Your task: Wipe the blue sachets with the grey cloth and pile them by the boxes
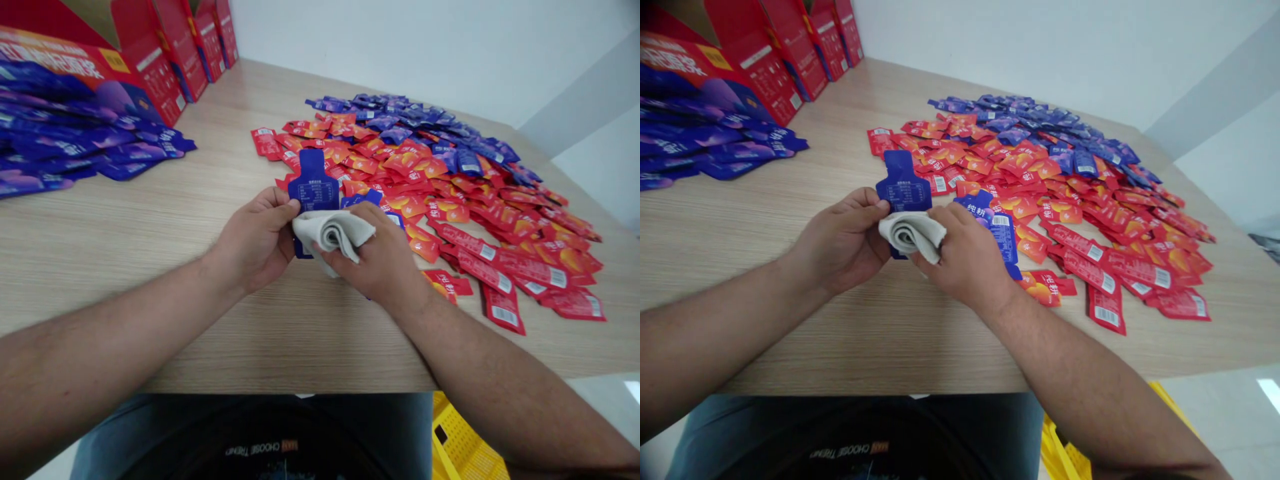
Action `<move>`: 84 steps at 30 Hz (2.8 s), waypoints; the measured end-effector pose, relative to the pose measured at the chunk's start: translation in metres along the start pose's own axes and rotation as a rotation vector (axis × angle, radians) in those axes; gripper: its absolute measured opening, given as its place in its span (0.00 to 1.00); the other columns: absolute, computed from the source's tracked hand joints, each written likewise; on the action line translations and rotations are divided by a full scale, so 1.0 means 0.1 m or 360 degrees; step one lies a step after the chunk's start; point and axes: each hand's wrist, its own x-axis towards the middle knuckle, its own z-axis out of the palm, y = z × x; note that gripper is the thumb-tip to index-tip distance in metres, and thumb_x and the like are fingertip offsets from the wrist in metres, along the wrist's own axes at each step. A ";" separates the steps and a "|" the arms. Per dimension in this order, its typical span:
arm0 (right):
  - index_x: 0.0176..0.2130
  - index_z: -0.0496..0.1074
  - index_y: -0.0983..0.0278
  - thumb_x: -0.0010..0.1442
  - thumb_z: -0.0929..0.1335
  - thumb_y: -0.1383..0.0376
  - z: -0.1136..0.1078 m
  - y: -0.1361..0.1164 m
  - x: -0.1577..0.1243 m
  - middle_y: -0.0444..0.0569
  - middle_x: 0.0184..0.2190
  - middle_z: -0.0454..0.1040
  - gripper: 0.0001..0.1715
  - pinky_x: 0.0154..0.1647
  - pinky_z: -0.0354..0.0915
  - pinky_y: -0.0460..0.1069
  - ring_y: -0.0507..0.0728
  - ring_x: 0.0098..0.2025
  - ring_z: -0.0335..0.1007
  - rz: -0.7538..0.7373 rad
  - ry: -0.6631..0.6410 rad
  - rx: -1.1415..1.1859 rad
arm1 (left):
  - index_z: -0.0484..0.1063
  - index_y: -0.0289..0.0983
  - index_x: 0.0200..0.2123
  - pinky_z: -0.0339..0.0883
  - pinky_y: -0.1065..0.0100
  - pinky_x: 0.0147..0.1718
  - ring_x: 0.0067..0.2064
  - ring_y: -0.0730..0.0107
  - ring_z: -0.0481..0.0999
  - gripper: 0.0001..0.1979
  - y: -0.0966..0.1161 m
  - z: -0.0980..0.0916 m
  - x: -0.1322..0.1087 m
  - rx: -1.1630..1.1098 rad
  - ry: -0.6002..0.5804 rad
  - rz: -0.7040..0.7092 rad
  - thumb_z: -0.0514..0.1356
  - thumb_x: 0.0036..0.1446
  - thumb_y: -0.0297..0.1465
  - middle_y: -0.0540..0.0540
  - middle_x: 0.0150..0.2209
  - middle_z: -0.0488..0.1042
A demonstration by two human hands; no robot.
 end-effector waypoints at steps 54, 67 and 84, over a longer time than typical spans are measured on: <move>0.40 0.73 0.59 0.65 0.69 0.52 -0.18 0.24 0.13 0.45 0.34 0.79 0.13 0.37 0.69 0.52 0.58 0.35 0.74 0.0255 0.0272 0.0367 | 0.63 0.39 0.30 0.59 0.75 0.17 0.18 0.78 0.61 0.09 -0.06 -0.10 -0.04 0.0491 -0.0250 0.0013 0.62 0.56 0.28 0.56 0.20 0.64; 0.45 0.77 0.61 0.65 0.68 0.55 -0.09 0.26 0.09 0.53 0.40 0.80 0.15 0.44 0.72 0.57 0.63 0.43 0.77 0.0202 0.0340 -0.0035 | 0.63 0.38 0.30 0.63 0.73 0.21 0.20 0.75 0.66 0.07 -0.03 -0.09 0.05 0.0234 -0.0019 -0.0091 0.60 0.57 0.25 0.54 0.22 0.67; 0.36 0.76 0.57 0.62 0.67 0.48 -0.10 0.31 0.09 0.54 0.32 0.78 0.17 0.34 0.68 0.58 0.66 0.36 0.76 0.0346 0.0271 -0.0077 | 0.70 0.40 0.36 0.62 0.65 0.42 0.39 0.64 0.72 0.04 1.19 -1.75 0.02 0.2352 0.0459 0.1138 0.59 0.62 0.33 0.46 0.37 0.75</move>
